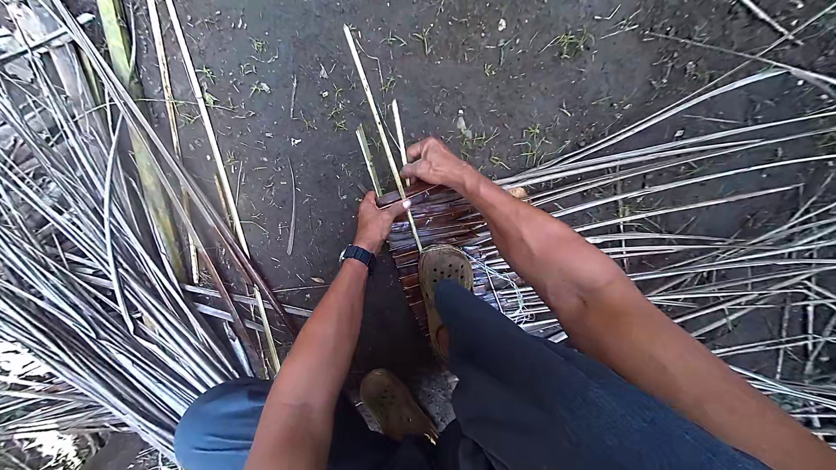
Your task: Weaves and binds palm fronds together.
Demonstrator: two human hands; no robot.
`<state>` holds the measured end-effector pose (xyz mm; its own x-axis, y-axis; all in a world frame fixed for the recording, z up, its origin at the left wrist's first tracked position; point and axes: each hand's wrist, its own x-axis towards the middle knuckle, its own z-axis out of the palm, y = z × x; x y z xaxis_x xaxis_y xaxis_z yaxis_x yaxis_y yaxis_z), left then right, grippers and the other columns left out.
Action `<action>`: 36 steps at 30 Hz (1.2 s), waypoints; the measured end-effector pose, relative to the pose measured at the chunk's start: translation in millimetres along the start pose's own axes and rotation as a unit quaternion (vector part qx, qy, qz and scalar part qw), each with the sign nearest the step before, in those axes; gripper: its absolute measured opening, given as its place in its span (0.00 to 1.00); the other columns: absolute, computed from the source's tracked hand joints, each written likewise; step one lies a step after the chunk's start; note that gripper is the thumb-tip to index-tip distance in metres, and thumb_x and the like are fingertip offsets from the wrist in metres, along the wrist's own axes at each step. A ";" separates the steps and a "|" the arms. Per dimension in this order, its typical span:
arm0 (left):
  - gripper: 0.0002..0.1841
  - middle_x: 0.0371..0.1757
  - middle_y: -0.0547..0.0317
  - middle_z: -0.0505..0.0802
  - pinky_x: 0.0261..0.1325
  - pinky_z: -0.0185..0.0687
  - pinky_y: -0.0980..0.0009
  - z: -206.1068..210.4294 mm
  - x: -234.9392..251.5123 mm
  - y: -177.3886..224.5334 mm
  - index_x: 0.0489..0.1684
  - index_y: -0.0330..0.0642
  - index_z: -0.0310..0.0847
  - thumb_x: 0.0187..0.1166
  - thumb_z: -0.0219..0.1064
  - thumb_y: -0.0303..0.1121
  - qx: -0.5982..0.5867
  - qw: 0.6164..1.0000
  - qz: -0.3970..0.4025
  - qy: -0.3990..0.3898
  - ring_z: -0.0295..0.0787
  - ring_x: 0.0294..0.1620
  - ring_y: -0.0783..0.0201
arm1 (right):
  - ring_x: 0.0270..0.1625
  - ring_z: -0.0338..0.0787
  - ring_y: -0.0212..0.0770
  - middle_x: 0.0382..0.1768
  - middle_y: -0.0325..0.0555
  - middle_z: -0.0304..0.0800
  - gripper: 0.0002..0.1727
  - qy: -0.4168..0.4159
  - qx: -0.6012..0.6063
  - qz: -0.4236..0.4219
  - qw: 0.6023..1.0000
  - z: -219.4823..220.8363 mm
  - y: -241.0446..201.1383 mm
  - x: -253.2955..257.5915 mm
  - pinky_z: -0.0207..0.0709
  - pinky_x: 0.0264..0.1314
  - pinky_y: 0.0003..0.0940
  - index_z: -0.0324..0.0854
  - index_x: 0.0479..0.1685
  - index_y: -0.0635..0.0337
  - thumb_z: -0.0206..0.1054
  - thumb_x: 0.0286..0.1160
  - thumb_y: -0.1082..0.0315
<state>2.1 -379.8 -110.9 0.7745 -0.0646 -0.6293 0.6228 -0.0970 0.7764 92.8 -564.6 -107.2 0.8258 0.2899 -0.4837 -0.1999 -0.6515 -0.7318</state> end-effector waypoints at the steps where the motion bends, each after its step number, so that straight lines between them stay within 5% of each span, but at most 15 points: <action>1: 0.31 0.54 0.41 0.92 0.59 0.92 0.56 0.0 2.0 0.8 0.67 0.31 0.74 0.67 0.84 0.30 -0.003 1.000 0.001 -0.013 0.95 0.51 0.54 | 0.31 0.89 0.39 0.25 0.43 0.91 0.14 0.005 0.033 0.001 0.999 -5.8 3.7 -7.4 0.80 0.43 0.48 0.84 0.23 0.57 0.75 0.71 0.59; 7: 0.20 0.41 0.49 0.92 0.49 0.91 0.61 -4.2 14.7 0.8 0.51 0.34 0.79 0.66 0.84 0.29 0.004 0.996 0.011 -0.087 0.92 0.40 0.61 | 0.31 0.88 0.39 0.25 0.43 0.88 0.11 -0.007 0.028 -0.040 0.999 -11.1 -16.2 -25.2 0.80 0.41 0.47 0.84 0.22 0.57 0.71 0.70 0.65; 9: 0.22 0.48 0.48 0.93 0.55 0.91 0.61 -5.7 13.4 3.7 0.59 0.34 0.83 0.69 0.82 0.30 0.017 0.995 0.012 -0.092 0.92 0.46 0.61 | 0.41 0.91 0.46 0.33 0.48 0.91 0.11 0.044 -0.039 -0.062 0.996 -4.8 -19.4 -36.6 0.82 0.50 0.53 0.87 0.32 0.58 0.65 0.78 0.63; 11: 0.18 0.49 0.49 0.94 0.58 0.89 0.61 -5.3 12.6 6.5 0.58 0.35 0.86 0.72 0.80 0.31 0.036 0.996 0.010 -0.087 0.92 0.48 0.62 | 0.57 0.90 0.55 0.45 0.53 0.93 0.16 0.143 -0.149 -0.083 0.975 9.8 -20.6 -63.8 0.79 0.64 0.58 0.89 0.46 0.60 0.61 0.84 0.59; 12: 0.17 0.48 0.50 0.94 0.56 0.90 0.61 -4.7 13.0 8.2 0.57 0.35 0.87 0.72 0.80 0.32 0.038 0.996 0.006 -0.085 0.92 0.46 0.63 | 0.58 0.88 0.58 0.46 0.55 0.91 0.18 0.173 -0.190 -0.084 0.963 19.8 -20.8 -79.8 0.77 0.63 0.59 0.88 0.46 0.61 0.64 0.82 0.53; 14: 0.18 0.48 0.49 0.94 0.56 0.90 0.61 -4.0 12.7 11.4 0.58 0.35 0.87 0.74 0.79 0.32 0.040 0.996 -0.003 -0.085 0.93 0.46 0.62 | 0.52 0.90 0.62 0.44 0.58 0.90 0.24 0.138 -0.232 -0.055 0.961 44.4 -17.8 -109.8 0.80 0.55 0.63 0.85 0.47 0.62 0.73 0.73 0.47; 18: 0.18 0.50 0.49 0.95 0.58 0.90 0.60 -0.5 10.7 11.4 0.59 0.36 0.87 0.73 0.79 0.32 0.045 0.996 -0.003 -0.077 0.94 0.48 0.61 | 0.44 0.92 0.62 0.42 0.59 0.90 0.18 0.054 -0.214 0.005 0.975 74.2 5.9 -123.3 0.82 0.42 0.63 0.83 0.47 0.62 0.72 0.70 0.56; 26: 0.19 0.46 0.49 0.96 0.54 0.93 0.59 4.4 12.2 8.9 0.54 0.36 0.88 0.64 0.84 0.28 0.041 0.997 -0.004 -0.062 0.95 0.45 0.59 | 0.45 0.93 0.62 0.44 0.59 0.91 0.14 0.127 -0.181 0.009 0.975 96.3 9.3 -121.7 0.85 0.43 0.61 0.84 0.48 0.64 0.72 0.68 0.64; 29: 0.20 0.46 0.49 0.96 0.51 0.93 0.57 6.8 10.8 9.1 0.56 0.36 0.88 0.66 0.82 0.28 0.039 0.998 -0.027 -0.036 0.95 0.44 0.57 | 0.50 0.92 0.60 0.47 0.58 0.91 0.15 0.116 -0.134 -0.013 0.984 81.8 18.2 -131.3 0.84 0.50 0.60 0.86 0.52 0.62 0.71 0.77 0.60; 32: 0.23 0.51 0.53 0.95 0.51 0.92 0.57 0.7 2.5 13.0 0.63 0.42 0.84 0.70 0.81 0.34 0.070 0.996 -0.040 -0.045 0.94 0.46 0.60 | 0.56 0.92 0.57 0.51 0.56 0.92 0.13 0.154 -0.070 0.005 0.986 38.0 33.9 -176.6 0.84 0.59 0.59 0.89 0.54 0.60 0.64 0.83 0.63; 36: 0.26 0.49 0.52 0.93 0.41 0.91 0.60 -2.2 11.5 10.2 0.66 0.41 0.81 0.70 0.81 0.36 0.094 0.993 -0.067 -0.025 0.92 0.40 0.61 | 0.50 0.93 0.55 0.46 0.54 0.92 0.10 0.228 -0.089 0.076 0.967 16.8 74.8 -281.1 0.85 0.54 0.58 0.89 0.48 0.60 0.62 0.81 0.67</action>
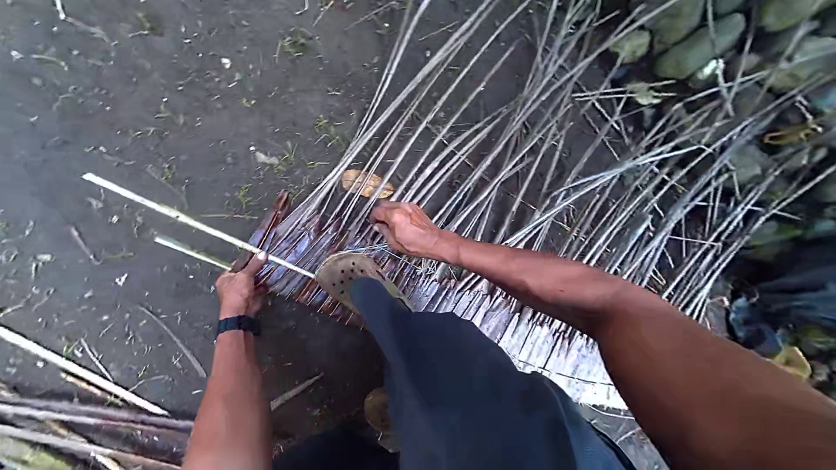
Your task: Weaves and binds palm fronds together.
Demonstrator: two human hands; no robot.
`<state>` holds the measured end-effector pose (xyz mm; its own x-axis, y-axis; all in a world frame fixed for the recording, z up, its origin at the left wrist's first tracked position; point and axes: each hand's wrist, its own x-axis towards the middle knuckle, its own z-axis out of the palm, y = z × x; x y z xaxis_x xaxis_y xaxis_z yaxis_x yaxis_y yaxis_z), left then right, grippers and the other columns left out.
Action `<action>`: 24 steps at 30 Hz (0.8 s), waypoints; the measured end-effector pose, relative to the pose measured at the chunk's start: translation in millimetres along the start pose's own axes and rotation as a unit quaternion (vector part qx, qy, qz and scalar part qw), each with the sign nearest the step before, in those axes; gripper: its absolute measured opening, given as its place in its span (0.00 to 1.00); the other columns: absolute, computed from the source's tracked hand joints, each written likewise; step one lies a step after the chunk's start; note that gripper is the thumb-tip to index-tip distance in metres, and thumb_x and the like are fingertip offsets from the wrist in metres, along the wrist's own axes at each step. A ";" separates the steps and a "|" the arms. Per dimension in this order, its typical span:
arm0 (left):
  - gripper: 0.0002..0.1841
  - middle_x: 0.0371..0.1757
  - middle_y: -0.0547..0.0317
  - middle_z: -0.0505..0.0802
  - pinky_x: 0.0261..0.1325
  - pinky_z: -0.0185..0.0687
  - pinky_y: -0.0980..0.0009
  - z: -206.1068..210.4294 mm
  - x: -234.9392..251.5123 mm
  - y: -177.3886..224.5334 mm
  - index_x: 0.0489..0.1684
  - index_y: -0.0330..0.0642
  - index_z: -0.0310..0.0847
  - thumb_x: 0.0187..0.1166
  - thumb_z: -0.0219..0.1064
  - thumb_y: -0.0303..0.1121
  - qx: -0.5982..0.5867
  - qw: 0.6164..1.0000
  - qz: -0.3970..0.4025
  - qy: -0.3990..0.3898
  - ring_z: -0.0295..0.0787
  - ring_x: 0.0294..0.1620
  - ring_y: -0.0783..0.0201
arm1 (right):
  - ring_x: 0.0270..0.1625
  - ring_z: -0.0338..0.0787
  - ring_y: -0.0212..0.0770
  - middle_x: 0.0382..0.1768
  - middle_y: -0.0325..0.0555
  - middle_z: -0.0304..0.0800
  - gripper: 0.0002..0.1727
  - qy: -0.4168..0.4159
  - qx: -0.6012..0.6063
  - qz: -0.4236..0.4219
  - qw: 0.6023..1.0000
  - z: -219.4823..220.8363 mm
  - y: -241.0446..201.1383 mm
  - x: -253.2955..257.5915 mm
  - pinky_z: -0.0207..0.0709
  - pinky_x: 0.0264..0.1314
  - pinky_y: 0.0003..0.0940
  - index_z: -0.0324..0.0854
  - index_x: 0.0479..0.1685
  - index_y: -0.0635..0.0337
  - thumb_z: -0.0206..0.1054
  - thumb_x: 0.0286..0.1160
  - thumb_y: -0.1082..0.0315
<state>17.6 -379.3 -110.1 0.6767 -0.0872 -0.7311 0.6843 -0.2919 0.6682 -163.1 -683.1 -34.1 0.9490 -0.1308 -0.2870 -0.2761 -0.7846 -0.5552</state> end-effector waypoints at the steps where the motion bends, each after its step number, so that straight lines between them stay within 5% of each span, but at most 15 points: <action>1: 0.26 0.48 0.52 0.93 0.39 0.90 0.61 0.7 2.3 1.1 0.67 0.41 0.80 0.71 0.80 0.36 0.002 1.000 -0.005 0.000 0.91 0.38 0.61 | 0.49 0.93 0.55 0.45 0.54 0.92 0.10 -0.005 -0.011 0.022 1.000 -1.0 13.4 -23.7 0.86 0.51 0.59 0.89 0.48 0.59 0.63 0.80 0.67; 5: 0.27 0.48 0.51 0.91 0.41 0.90 0.60 1.0 3.5 0.7 0.70 0.40 0.75 0.74 0.78 0.34 -0.008 1.000 -0.018 0.004 0.91 0.39 0.60 | 0.46 0.93 0.57 0.45 0.56 0.91 0.12 -0.063 -0.027 0.090 0.994 34.4 36.9 -96.5 0.86 0.48 0.59 0.90 0.48 0.60 0.61 0.82 0.67; 11: 0.28 0.48 0.48 0.91 0.36 0.88 0.61 3.8 5.9 1.2 0.70 0.40 0.75 0.72 0.80 0.34 -0.013 0.998 -0.048 0.035 0.89 0.36 0.60 | 0.57 0.90 0.68 0.56 0.67 0.87 0.17 -0.109 -0.115 0.132 0.978 89.9 48.4 -104.6 0.83 0.55 0.63 0.84 0.53 0.69 0.54 0.86 0.66; 17: 0.25 0.41 0.50 0.91 0.28 0.83 0.66 4.7 7.9 1.6 0.65 0.40 0.78 0.71 0.80 0.34 -0.018 0.997 -0.061 0.043 0.85 0.28 0.63 | 0.58 0.90 0.63 0.52 0.62 0.90 0.15 -0.180 -0.051 0.113 0.976 28.3 40.4 -83.5 0.80 0.61 0.65 0.89 0.51 0.63 0.62 0.80 0.62; 21: 0.26 0.45 0.53 0.92 0.33 0.84 0.65 3.5 5.0 -1.4 0.66 0.44 0.81 0.68 0.82 0.37 -0.008 0.997 -0.065 0.041 0.87 0.32 0.64 | 0.48 0.87 0.44 0.41 0.47 0.88 0.05 -0.029 0.152 0.038 0.987 -55.7 18.9 -48.4 0.83 0.53 0.46 0.92 0.31 0.58 0.76 0.68 0.66; 24: 0.29 0.50 0.46 0.93 0.44 0.90 0.56 4.6 9.8 -0.8 0.67 0.39 0.78 0.68 0.83 0.35 -0.030 0.996 -0.065 0.046 0.92 0.42 0.56 | 0.54 0.89 0.38 0.47 0.43 0.92 0.05 0.126 0.384 0.007 0.915 -98.7 -1.9 0.7 0.85 0.56 0.38 0.87 0.22 0.57 0.72 0.62 0.72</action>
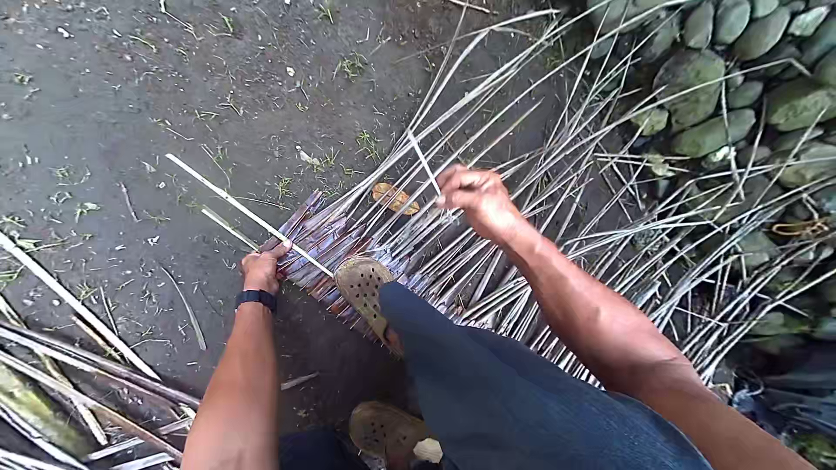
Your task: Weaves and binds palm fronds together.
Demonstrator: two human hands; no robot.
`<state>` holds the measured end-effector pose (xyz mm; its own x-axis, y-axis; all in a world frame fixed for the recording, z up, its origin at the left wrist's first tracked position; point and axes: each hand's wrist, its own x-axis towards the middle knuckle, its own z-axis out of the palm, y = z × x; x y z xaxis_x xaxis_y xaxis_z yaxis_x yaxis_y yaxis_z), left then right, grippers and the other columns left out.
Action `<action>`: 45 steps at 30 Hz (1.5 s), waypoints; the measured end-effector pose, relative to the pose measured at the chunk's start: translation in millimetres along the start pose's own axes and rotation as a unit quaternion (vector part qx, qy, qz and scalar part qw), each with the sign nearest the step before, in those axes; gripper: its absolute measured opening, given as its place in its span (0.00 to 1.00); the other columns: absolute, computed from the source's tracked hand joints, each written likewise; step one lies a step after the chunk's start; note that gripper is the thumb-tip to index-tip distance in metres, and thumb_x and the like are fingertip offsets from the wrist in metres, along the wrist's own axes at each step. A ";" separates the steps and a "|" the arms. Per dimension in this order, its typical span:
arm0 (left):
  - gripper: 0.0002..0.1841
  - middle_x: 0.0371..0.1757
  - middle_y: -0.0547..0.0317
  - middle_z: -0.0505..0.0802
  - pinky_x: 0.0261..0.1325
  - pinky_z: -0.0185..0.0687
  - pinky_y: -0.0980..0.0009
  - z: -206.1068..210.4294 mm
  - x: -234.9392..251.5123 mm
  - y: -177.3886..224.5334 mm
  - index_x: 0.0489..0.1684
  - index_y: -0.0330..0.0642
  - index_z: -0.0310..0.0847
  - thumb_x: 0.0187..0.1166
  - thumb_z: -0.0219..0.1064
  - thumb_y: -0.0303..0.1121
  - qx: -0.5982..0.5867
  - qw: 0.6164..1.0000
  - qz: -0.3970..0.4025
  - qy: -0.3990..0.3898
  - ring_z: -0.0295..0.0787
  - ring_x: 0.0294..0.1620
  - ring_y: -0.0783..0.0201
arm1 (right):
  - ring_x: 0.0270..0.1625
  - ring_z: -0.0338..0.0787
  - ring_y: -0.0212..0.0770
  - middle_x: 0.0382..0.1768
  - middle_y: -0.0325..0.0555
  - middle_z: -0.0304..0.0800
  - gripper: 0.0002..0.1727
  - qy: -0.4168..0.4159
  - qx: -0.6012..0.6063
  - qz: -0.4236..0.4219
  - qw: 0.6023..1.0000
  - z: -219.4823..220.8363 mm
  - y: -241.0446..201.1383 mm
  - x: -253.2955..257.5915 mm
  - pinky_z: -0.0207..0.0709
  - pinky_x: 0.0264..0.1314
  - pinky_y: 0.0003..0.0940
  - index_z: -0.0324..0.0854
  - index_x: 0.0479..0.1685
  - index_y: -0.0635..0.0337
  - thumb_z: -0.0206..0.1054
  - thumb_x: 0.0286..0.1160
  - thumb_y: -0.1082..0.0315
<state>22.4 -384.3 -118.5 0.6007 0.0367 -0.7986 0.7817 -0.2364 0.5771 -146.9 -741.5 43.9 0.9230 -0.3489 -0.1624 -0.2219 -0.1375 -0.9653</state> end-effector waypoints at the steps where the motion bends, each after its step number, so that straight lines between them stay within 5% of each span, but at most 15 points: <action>1: 0.29 0.51 0.46 0.92 0.45 0.90 0.55 -0.5 -0.2 -1.7 0.68 0.38 0.78 0.68 0.83 0.35 -0.003 1.000 0.003 0.001 0.92 0.44 0.55 | 0.55 0.89 0.40 0.49 0.45 0.92 0.06 0.029 0.065 -0.017 0.997 4.1 -9.1 16.7 0.85 0.58 0.40 0.85 0.22 0.58 0.68 0.63 0.74; 5: 0.30 0.52 0.45 0.93 0.45 0.90 0.54 -0.7 1.8 -6.0 0.68 0.40 0.79 0.65 0.84 0.35 -0.013 1.000 0.012 -0.001 0.92 0.44 0.54 | 0.43 0.94 0.47 0.44 0.53 0.94 0.10 0.084 0.238 -0.036 0.967 24.0 -41.4 59.9 0.90 0.52 0.46 0.73 0.25 0.58 0.54 0.71 0.80; 12: 0.28 0.49 0.44 0.93 0.43 0.89 0.55 0.6 5.7 -5.3 0.65 0.36 0.81 0.65 0.85 0.33 -0.018 1.000 0.009 0.003 0.92 0.41 0.54 | 0.30 0.87 0.36 0.34 0.45 0.86 0.12 0.094 0.377 -0.035 0.921 35.2 -75.4 102.2 0.84 0.34 0.30 0.68 0.26 0.53 0.53 0.74 0.81; 16: 0.29 0.51 0.44 0.93 0.45 0.89 0.53 -1.6 0.7 -7.0 0.66 0.37 0.80 0.65 0.84 0.34 -0.013 1.000 0.013 0.003 0.92 0.43 0.53 | 0.25 0.80 0.35 0.37 0.47 0.84 0.09 0.047 0.411 -0.048 0.909 33.3 -101.9 112.8 0.77 0.27 0.27 0.69 0.30 0.55 0.53 0.78 0.77; 19: 0.28 0.51 0.45 0.93 0.45 0.89 0.54 0.0 -0.1 -6.8 0.67 0.39 0.82 0.66 0.83 0.34 -0.015 1.000 0.016 -0.003 0.92 0.43 0.54 | 0.20 0.74 0.32 0.36 0.47 0.84 0.10 0.016 0.379 -0.074 0.922 34.6 -126.3 111.0 0.69 0.21 0.24 0.71 0.31 0.57 0.52 0.83 0.77; 22: 0.27 0.51 0.41 0.93 0.50 0.91 0.51 2.6 0.7 -3.3 0.65 0.34 0.81 0.67 0.82 0.29 -0.037 0.999 0.015 0.003 0.94 0.46 0.51 | 0.22 0.77 0.30 0.41 0.47 0.89 0.10 -0.048 0.295 -0.128 0.946 42.3 -141.4 98.8 0.71 0.24 0.25 0.73 0.36 0.55 0.51 0.87 0.75; 26: 0.26 0.49 0.44 0.95 0.51 0.92 0.52 -1.0 -0.6 -7.5 0.63 0.37 0.86 0.64 0.84 0.30 -0.048 0.998 0.032 -0.002 0.95 0.46 0.52 | 0.18 0.77 0.31 0.23 0.34 0.83 0.05 -0.075 0.155 -0.237 0.956 58.7 -147.5 81.8 0.77 0.24 0.30 0.76 0.42 0.52 0.58 0.87 0.70; 28: 0.28 0.49 0.44 0.96 0.52 0.93 0.51 -0.3 -3.6 -11.1 0.62 0.36 0.85 0.61 0.86 0.31 -0.093 0.994 0.046 -0.015 0.96 0.46 0.52 | 0.16 0.73 0.29 0.19 0.31 0.79 0.05 -0.050 0.134 -0.266 0.953 61.5 -146.9 77.4 0.71 0.20 0.26 0.77 0.40 0.51 0.60 0.86 0.70; 34: 0.26 0.49 0.43 0.95 0.55 0.93 0.53 9.4 -26.7 -24.7 0.65 0.32 0.81 0.68 0.82 0.30 -0.251 0.965 0.041 -0.062 0.95 0.48 0.52 | 0.14 0.70 0.29 0.17 0.33 0.76 0.13 0.049 0.138 -0.253 0.956 77.7 -150.0 74.2 0.68 0.17 0.24 0.72 0.35 0.52 0.49 0.94 0.70; 40: 0.25 0.54 0.43 0.94 0.64 0.88 0.53 17.0 -22.6 -27.1 0.62 0.32 0.84 0.67 0.83 0.31 -0.194 0.976 0.102 -0.015 0.92 0.56 0.54 | 0.17 0.75 0.28 0.23 0.31 0.84 0.03 -0.021 0.031 -0.290 0.956 97.9 -159.9 54.8 0.73 0.20 0.25 0.74 0.46 0.52 0.57 0.89 0.70; 45: 0.27 0.61 0.39 0.91 0.71 0.82 0.47 14.3 -21.3 -27.0 0.63 0.31 0.83 0.68 0.83 0.35 -0.163 0.983 0.086 -0.001 0.88 0.65 0.49 | 0.18 0.75 0.26 0.26 0.30 0.86 0.05 -0.013 -0.025 -0.252 0.967 85.1 -168.6 13.9 0.71 0.20 0.23 0.76 0.48 0.49 0.55 0.91 0.68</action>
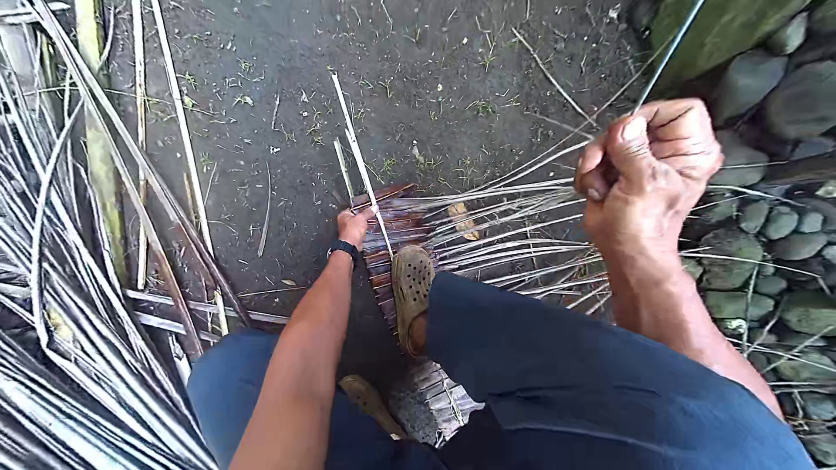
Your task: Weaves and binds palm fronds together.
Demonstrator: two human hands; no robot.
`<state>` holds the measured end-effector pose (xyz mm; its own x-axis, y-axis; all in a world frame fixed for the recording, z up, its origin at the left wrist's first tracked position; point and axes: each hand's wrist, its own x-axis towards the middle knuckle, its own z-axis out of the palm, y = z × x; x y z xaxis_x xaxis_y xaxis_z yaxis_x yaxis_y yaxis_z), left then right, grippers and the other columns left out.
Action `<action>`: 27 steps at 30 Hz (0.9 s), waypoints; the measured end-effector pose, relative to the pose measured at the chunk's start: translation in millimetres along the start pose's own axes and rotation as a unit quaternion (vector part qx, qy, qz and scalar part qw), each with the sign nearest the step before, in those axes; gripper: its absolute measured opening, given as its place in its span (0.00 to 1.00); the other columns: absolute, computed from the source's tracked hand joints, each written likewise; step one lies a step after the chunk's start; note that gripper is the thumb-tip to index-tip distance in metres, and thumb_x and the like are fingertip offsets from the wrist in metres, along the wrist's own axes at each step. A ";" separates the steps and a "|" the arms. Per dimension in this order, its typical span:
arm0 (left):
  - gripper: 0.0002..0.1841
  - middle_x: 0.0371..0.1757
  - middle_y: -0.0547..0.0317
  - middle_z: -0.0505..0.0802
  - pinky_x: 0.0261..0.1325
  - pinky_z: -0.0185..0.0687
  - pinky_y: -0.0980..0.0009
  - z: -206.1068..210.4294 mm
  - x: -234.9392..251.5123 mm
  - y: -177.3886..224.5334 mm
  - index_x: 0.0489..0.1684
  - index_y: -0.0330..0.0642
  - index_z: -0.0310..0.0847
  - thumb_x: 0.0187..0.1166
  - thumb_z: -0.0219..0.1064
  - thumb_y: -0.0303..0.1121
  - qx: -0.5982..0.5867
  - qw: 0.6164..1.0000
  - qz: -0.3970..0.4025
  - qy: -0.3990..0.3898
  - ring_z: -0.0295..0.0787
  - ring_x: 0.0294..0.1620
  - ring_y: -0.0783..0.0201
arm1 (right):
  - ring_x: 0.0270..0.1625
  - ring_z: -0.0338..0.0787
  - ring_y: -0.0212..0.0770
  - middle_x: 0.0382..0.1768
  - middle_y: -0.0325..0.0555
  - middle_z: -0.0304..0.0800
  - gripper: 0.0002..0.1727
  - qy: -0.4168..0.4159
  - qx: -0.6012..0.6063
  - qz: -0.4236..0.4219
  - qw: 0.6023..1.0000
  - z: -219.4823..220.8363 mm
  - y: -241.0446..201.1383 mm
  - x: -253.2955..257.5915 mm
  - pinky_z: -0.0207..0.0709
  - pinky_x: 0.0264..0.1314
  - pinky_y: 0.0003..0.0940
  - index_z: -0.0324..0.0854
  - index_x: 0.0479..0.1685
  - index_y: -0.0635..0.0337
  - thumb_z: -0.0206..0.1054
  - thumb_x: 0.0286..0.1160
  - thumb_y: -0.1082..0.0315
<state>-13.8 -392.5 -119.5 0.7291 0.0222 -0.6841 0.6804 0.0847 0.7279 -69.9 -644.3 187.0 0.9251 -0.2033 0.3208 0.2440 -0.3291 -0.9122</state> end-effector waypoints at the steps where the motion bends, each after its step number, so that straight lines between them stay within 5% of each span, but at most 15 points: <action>1: 0.28 0.62 0.38 0.90 0.71 0.82 0.46 -1.6 0.7 1.7 0.65 0.31 0.82 0.69 0.83 0.36 0.005 1.000 -0.011 -0.006 0.87 0.66 0.48 | 0.18 0.75 0.27 0.26 0.30 0.86 0.05 0.008 -0.012 0.016 1.000 -6.5 -4.1 -7.4 0.70 0.20 0.22 0.77 0.48 0.50 0.55 0.91 0.68; 10: 0.31 0.68 0.33 0.86 0.73 0.76 0.41 -7.5 8.3 3.5 0.68 0.28 0.79 0.68 0.83 0.35 0.023 0.999 -0.049 -0.004 0.82 0.71 0.41 | 0.14 0.69 0.26 0.19 0.30 0.78 0.08 0.141 -0.069 0.222 0.962 -70.8 -1.8 -113.7 0.67 0.16 0.22 0.81 0.49 0.51 0.55 0.89 0.66; 16: 0.33 0.64 0.35 0.88 0.69 0.82 0.44 -5.7 10.3 4.3 0.69 0.30 0.78 0.64 0.85 0.32 -0.027 0.999 -0.042 -0.006 0.86 0.66 0.44 | 0.16 0.76 0.29 0.21 0.33 0.81 0.06 0.228 0.001 0.324 0.918 -88.1 39.2 -168.9 0.74 0.19 0.23 0.70 0.45 0.54 0.49 0.89 0.73; 19: 0.31 0.55 0.41 0.93 0.58 0.90 0.48 -10.6 13.7 3.1 0.67 0.36 0.82 0.60 0.85 0.29 -0.043 0.998 -0.039 -0.029 0.93 0.55 0.48 | 0.13 0.63 0.26 0.14 0.29 0.67 0.07 0.190 0.038 0.425 0.884 -48.7 86.1 -188.9 0.62 0.16 0.23 0.71 0.39 0.53 0.54 0.86 0.74; 21: 0.34 0.58 0.42 0.93 0.60 0.90 0.46 -10.2 20.0 3.7 0.71 0.39 0.80 0.60 0.85 0.29 -0.041 0.997 -0.031 -0.055 0.93 0.57 0.48 | 0.11 0.60 0.27 0.12 0.29 0.63 0.03 0.117 0.024 0.452 0.884 -13.6 120.1 -191.9 0.60 0.15 0.24 0.75 0.38 0.55 0.62 0.80 0.72; 24: 0.34 0.58 0.42 0.93 0.59 0.91 0.47 -10.9 17.3 4.5 0.73 0.39 0.78 0.62 0.84 0.30 -0.033 0.997 -0.025 -0.066 0.94 0.56 0.48 | 0.16 0.68 0.32 0.19 0.38 0.77 0.12 0.035 -0.059 0.429 0.901 33.4 175.9 -183.8 0.66 0.21 0.32 0.87 0.54 0.61 0.71 0.77 0.65; 27: 0.30 0.55 0.43 0.94 0.58 0.92 0.50 -15.6 9.7 10.4 0.70 0.36 0.79 0.66 0.82 0.30 -0.031 0.995 -0.027 -0.089 0.95 0.54 0.51 | 0.39 0.89 0.48 0.42 0.54 0.92 0.21 -0.021 -0.169 0.428 0.888 65.0 211.3 -163.8 0.83 0.46 0.53 0.84 0.66 0.59 0.71 0.81 0.56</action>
<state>-0.8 -375.9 -119.3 0.6971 -0.1606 -0.6987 0.7169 0.1420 0.6826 -151.0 -620.6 -74.9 0.7419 -0.4789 -0.4693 -0.6475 -0.3298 -0.6870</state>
